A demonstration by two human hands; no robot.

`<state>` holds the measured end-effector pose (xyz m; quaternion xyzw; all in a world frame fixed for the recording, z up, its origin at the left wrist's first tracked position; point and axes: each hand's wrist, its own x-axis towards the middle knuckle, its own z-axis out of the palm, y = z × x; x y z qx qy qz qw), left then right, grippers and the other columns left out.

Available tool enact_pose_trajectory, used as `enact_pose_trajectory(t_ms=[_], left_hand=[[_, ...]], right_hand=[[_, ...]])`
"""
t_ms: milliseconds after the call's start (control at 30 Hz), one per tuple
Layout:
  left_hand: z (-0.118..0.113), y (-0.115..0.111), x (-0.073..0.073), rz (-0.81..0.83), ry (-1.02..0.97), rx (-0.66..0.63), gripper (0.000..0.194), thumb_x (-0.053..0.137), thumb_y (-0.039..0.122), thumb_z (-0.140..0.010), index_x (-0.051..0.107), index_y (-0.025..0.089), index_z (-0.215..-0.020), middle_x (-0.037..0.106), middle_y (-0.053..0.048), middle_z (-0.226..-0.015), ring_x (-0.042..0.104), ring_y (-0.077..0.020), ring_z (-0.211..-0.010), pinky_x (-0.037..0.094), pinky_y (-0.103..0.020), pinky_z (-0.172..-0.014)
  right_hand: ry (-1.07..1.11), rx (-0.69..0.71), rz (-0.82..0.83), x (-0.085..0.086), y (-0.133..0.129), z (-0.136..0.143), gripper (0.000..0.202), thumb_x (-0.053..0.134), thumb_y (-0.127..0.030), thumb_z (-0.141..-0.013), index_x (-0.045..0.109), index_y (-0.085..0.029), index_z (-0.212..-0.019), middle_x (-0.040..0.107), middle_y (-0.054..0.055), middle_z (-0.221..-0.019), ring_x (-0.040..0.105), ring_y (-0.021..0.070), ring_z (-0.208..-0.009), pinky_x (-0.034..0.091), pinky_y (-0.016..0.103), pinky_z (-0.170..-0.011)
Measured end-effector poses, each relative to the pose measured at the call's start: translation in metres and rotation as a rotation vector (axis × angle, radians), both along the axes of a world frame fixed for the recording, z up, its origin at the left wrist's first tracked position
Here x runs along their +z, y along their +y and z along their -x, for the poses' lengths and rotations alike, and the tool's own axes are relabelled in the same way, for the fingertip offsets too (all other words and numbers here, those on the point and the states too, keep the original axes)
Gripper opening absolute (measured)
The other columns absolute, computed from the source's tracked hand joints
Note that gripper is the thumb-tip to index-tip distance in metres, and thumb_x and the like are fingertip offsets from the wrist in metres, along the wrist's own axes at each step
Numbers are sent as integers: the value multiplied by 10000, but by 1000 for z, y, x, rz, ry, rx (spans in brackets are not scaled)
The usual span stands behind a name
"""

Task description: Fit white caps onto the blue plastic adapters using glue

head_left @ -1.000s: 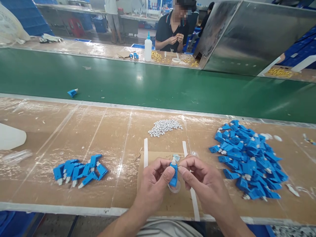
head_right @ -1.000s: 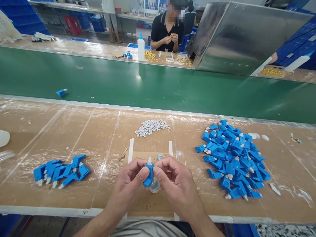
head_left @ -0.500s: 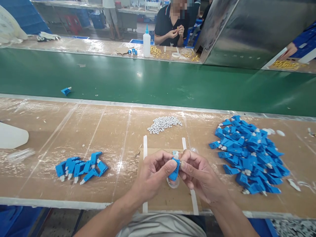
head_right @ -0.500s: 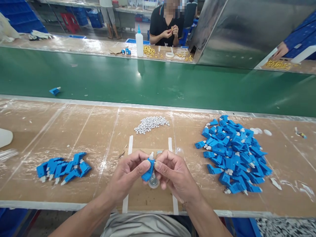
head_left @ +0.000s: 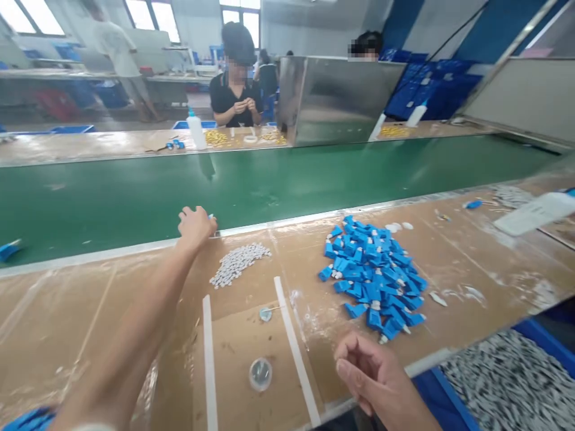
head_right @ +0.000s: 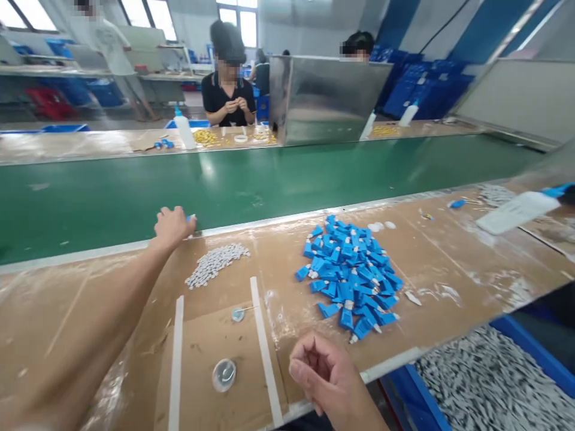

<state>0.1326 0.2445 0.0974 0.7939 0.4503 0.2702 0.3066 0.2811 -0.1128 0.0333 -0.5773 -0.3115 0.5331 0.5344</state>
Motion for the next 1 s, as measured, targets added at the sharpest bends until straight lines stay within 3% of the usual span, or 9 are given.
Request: enact_pose_trajectory(t_ms=[133, 267, 333, 433, 533, 633, 800, 867, 1000], left_hand=[[-49, -54, -28, 15, 39, -171, 326, 615, 375, -924, 647, 136, -1143, 666, -117, -1154, 633, -258, -1037, 510, -424, -902], [-103, -123, -56, 120, 133, -469, 352, 772, 459, -734, 716, 176, -936, 731, -95, -915, 664, -261, -832, 483, -338, -729], [-121, -139, -65, 144, 149, -529, 259, 762, 404, -722, 709, 186, -851, 720, -76, -827, 651, -254, -769, 447, -326, -688], [-133, -139, -70, 177, 139, -541, 107, 706, 288, -726, 673, 187, -736, 685, -56, -749, 632, -243, -748, 409, -318, -679], [-125, -130, -66, 285, 117, -520, 137, 649, 261, -747, 636, 175, -641, 609, -28, -605, 613, -221, -664, 402, -309, -632], [-98, -133, -53, 439, 57, -527, 181, 611, 319, -809, 686, 156, -784, 659, -29, -665, 639, -196, -668, 450, -289, -624], [-41, -173, -24, 913, -306, -542, 380, 718, 418, -810, 640, 140, -1056, 720, -94, -900, 705, -198, -805, 540, -310, -745], [-23, -190, -16, 1112, -464, -525, 428, 805, 388, -749, 663, 127, -1056, 707, -94, -900, 702, -190, -791, 550, -312, -758], [4, -207, -9, 1280, -541, -462, 413, 861, 316, -699, 722, 109, -1028, 703, -84, -888, 687, -159, -791, 556, -278, -788]], right_hand=[[9, -29, 34, -14, -15, -14, 452, 683, -613, -844, 549, -187, -771, 370, -89, -559, 244, 45, -426, 219, 170, -381], [-21, -24, 7, -12, -11, -15, 442, 678, -598, -855, 564, -179, -767, 383, -73, -593, 284, 68, -483, 238, 197, -433], [-37, -41, -25, -7, -9, -15, 423, 685, -574, -861, 574, -177, -764, 400, -60, -625, 302, 76, -507, 240, 209, -452], [-48, -61, -61, -5, -12, -16, 405, 685, -555, -869, 582, -178, -763, 412, -51, -649, 313, 80, -518, 241, 223, -465], [-41, -68, -77, -6, -14, -19, 405, 677, -552, -876, 583, -176, -759, 417, -50, -654, 318, 78, -516, 244, 229, -477], [-40, -97, -78, -5, -10, -21, 402, 682, -542, -876, 586, -174, -746, 408, -53, -636, 320, 80, -517, 256, 224, -476], [-23, -262, -118, 2, 15, -18, 401, 707, -530, -866, 647, -197, -1081, 509, -24, -742, 387, 94, -555, 323, 201, -467], [14, -238, -182, 7, 26, -13, 490, 707, -539, -863, 623, -210, -1216, 559, 5, -816, 434, 102, -578, 362, 206, -478], [46, -104, -249, 16, 40, 4, 446, 695, -523, -877, 670, -189, -1172, 571, 11, -757, 454, 107, -559, 356, 214, -465]])
